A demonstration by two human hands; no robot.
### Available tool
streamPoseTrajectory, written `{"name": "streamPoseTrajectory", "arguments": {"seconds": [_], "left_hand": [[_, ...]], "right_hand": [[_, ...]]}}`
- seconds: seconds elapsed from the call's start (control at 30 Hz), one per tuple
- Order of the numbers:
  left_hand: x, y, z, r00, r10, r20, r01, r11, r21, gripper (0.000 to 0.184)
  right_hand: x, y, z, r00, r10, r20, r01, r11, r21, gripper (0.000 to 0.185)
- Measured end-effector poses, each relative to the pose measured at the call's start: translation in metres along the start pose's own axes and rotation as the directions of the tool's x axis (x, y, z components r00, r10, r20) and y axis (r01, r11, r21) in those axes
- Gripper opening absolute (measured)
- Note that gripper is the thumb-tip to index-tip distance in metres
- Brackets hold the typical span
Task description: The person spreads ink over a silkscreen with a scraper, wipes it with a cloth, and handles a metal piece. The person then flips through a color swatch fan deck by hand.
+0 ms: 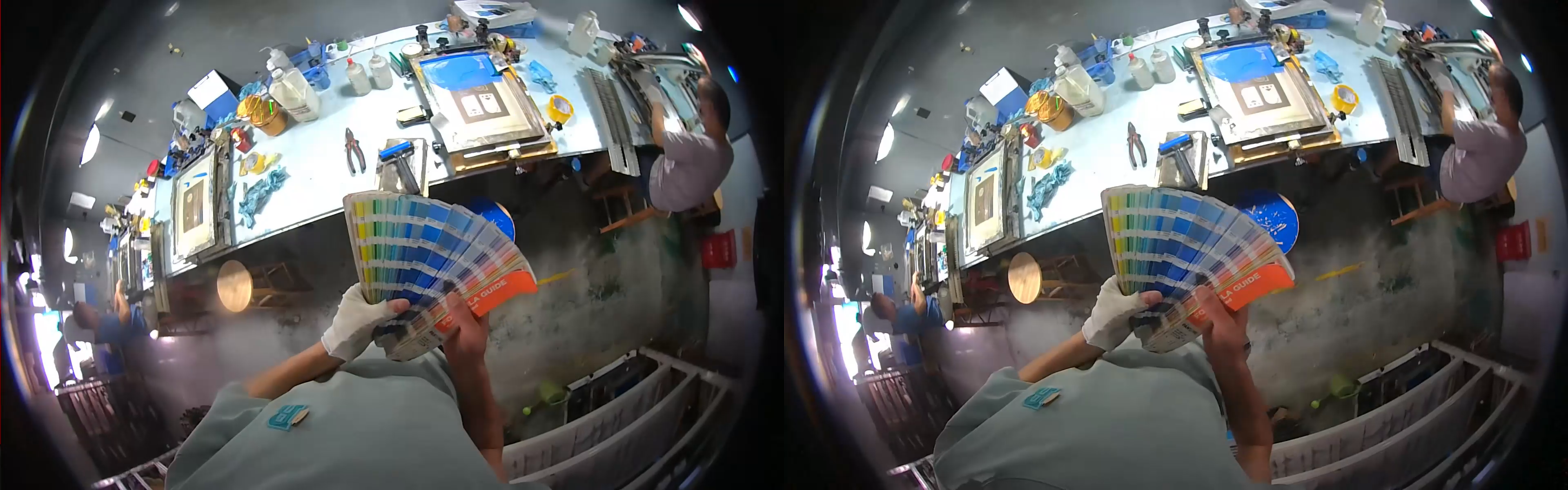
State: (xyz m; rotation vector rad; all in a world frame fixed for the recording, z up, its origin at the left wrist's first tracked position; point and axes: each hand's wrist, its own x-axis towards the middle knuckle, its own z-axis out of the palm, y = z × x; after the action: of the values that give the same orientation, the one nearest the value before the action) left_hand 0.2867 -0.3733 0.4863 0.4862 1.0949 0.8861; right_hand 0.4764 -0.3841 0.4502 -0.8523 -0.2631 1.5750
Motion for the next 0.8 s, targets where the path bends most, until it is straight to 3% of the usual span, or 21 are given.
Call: {"name": "streamPoseTrajectory", "arguments": {"seconds": [0.13, 0.33, 0.47, 0.57, 0.7, 0.8], "left_hand": [[0.003, -0.01, 0.009, 0.997, 0.024, -0.072, -0.022, 0.999, 0.031, 0.045], [0.005, -0.015, 0.013, 0.997, 0.001, -0.083, -0.001, 1.0, -0.005, 0.046], [0.008, -0.022, 0.021, 0.996, 0.048, -0.07, -0.04, 0.994, 0.104, 0.047], [0.01, -0.019, 0.035, 0.995, 0.038, -0.094, -0.01, 0.958, 0.287, 0.044], [0.004, -0.027, 0.042, 0.994, 0.04, -0.102, -0.015, 0.973, 0.232, 0.046], [0.001, -0.034, 0.031, 0.996, -0.085, 0.022, 0.087, 0.962, -0.258, 0.047]], "right_hand": [[0.008, -0.013, -0.005, 0.995, 0.099, 0.009, -0.098, 0.995, -0.006, 0.036], [0.012, -0.016, -0.016, 0.991, 0.122, 0.048, -0.123, 0.992, 0.019, 0.037], [0.009, -0.013, -0.024, 0.988, 0.137, 0.072, -0.14, 0.989, 0.046, 0.036], [0.007, -0.022, -0.018, 0.979, 0.183, 0.093, -0.192, 0.978, 0.087, 0.036], [0.008, -0.028, -0.019, 0.956, 0.255, 0.142, -0.271, 0.958, 0.099, 0.043], [0.008, -0.031, -0.031, 0.935, 0.305, 0.183, -0.335, 0.927, 0.168, 0.051]]}}
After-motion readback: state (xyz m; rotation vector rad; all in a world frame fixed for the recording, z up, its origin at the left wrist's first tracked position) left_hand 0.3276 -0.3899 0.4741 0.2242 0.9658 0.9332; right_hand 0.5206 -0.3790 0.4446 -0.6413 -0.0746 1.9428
